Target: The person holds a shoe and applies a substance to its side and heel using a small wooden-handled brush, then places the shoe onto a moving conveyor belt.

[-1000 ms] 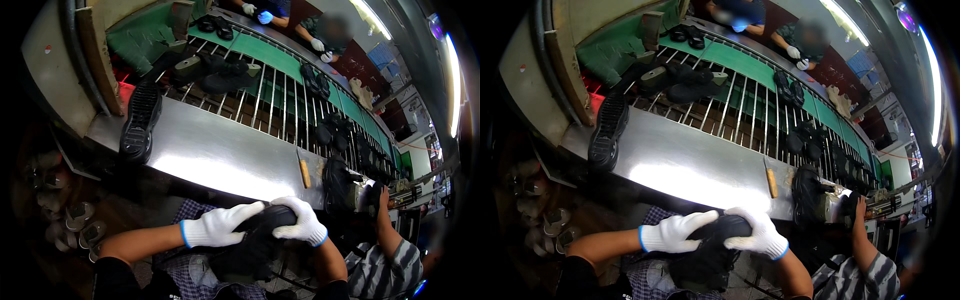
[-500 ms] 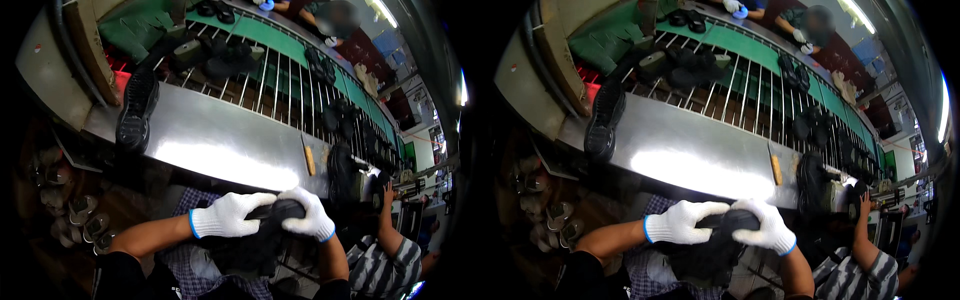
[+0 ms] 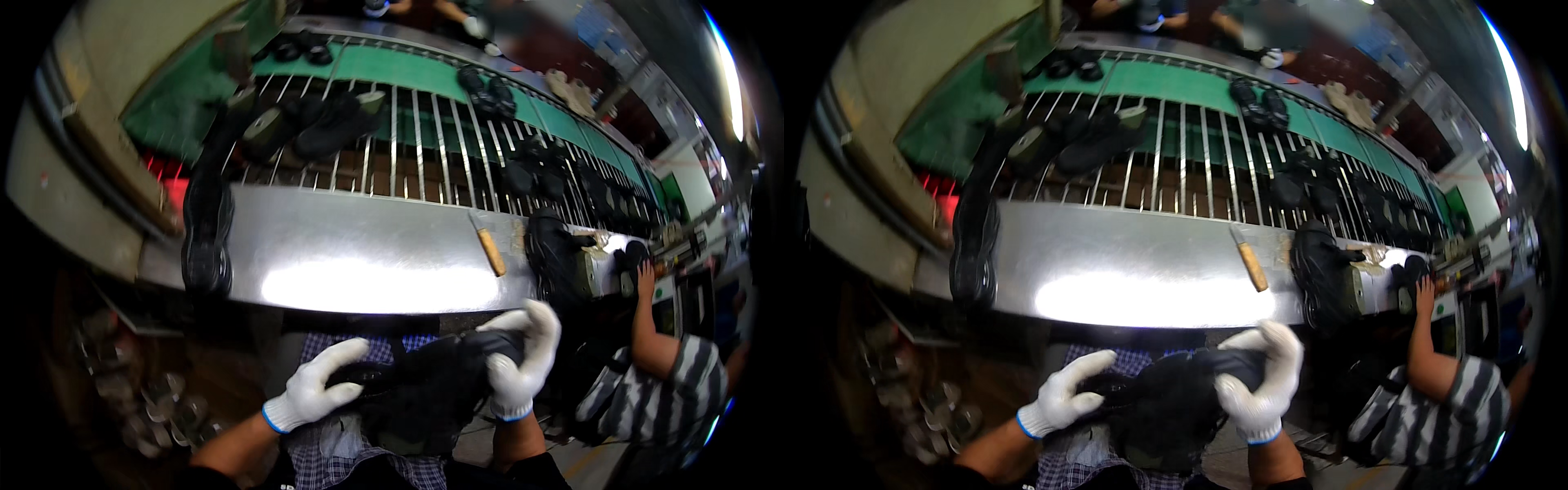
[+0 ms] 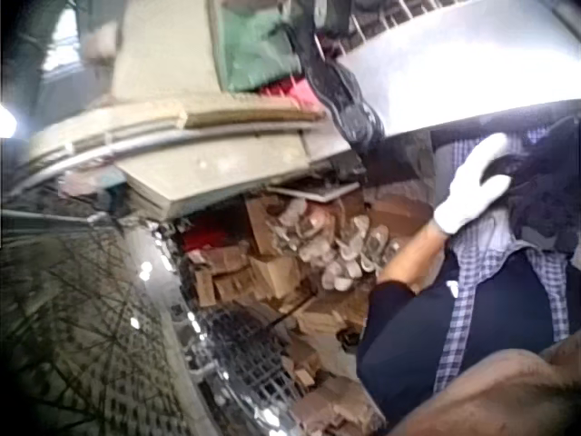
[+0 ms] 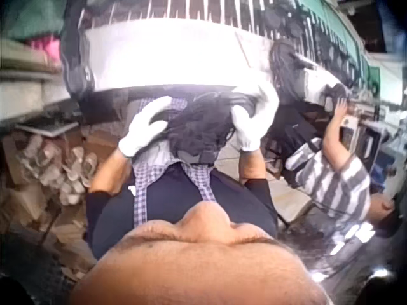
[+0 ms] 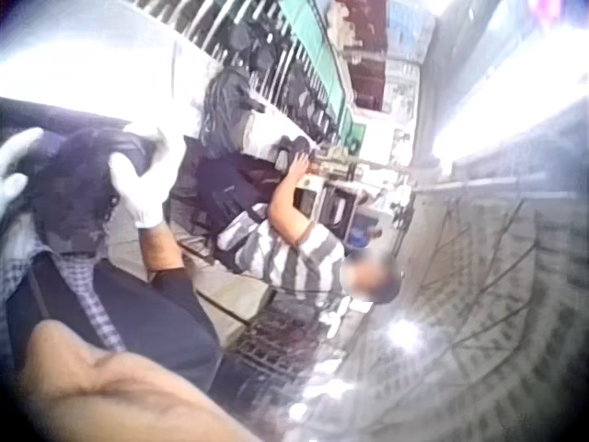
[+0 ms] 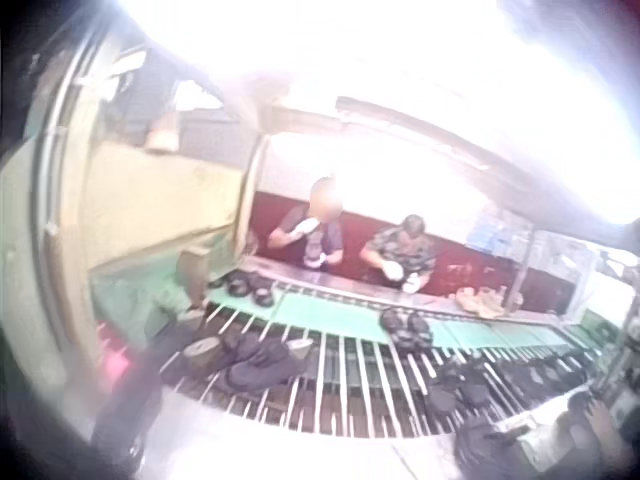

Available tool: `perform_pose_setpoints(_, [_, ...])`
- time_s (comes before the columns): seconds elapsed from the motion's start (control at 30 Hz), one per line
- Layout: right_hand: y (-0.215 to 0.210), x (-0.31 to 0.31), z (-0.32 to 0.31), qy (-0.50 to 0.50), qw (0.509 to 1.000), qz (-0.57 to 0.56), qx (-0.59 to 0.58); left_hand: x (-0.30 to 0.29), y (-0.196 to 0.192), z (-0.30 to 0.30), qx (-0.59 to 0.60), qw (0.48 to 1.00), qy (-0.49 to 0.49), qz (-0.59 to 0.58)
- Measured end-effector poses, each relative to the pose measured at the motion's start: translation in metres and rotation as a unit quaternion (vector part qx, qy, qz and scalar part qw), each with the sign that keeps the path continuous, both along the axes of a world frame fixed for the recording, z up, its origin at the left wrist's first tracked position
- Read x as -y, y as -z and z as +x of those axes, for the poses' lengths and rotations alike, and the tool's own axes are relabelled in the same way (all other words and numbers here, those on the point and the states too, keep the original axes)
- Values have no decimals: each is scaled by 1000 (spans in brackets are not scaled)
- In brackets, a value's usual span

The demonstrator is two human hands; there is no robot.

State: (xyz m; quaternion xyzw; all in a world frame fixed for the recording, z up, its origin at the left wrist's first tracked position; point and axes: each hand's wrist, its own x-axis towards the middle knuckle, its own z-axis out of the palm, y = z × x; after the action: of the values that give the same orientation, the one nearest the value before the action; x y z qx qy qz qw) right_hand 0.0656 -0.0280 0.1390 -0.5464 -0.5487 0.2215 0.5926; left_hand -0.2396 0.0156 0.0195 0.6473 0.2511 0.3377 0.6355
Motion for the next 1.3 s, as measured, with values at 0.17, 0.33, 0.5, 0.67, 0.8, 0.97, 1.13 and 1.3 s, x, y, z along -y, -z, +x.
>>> perform_pose_setpoints(0.17, [-12,19,-20,-38,942,207,-260,-7,-37,29,68,907,126,-396])
perform_pose_setpoints(0.33, [62,61,1,-127,861,-213,-445,-91,-56,51,53,987,-153,-16])
perform_pose_setpoints(0.5, [155,85,-20,-209,850,-483,13,-83,-16,109,113,981,55,-145])
perform_pose_setpoints(0.67, [49,49,1,-88,986,-140,-15,-65,5,137,73,995,74,0])
perform_pose_setpoints(0.8, [-12,6,-34,-55,958,-150,239,-67,19,139,-67,994,76,44])
perform_pose_setpoints(0.97, [-1,104,-45,-237,904,-243,260,-85,-15,120,-61,983,-25,171])
perform_pose_setpoints(1.13, [42,70,-55,-159,955,-94,230,-73,-7,126,-69,977,-50,195])
perform_pose_setpoints(1.3, [31,46,-55,-164,947,-131,243,-42,-43,84,-123,935,-33,330])
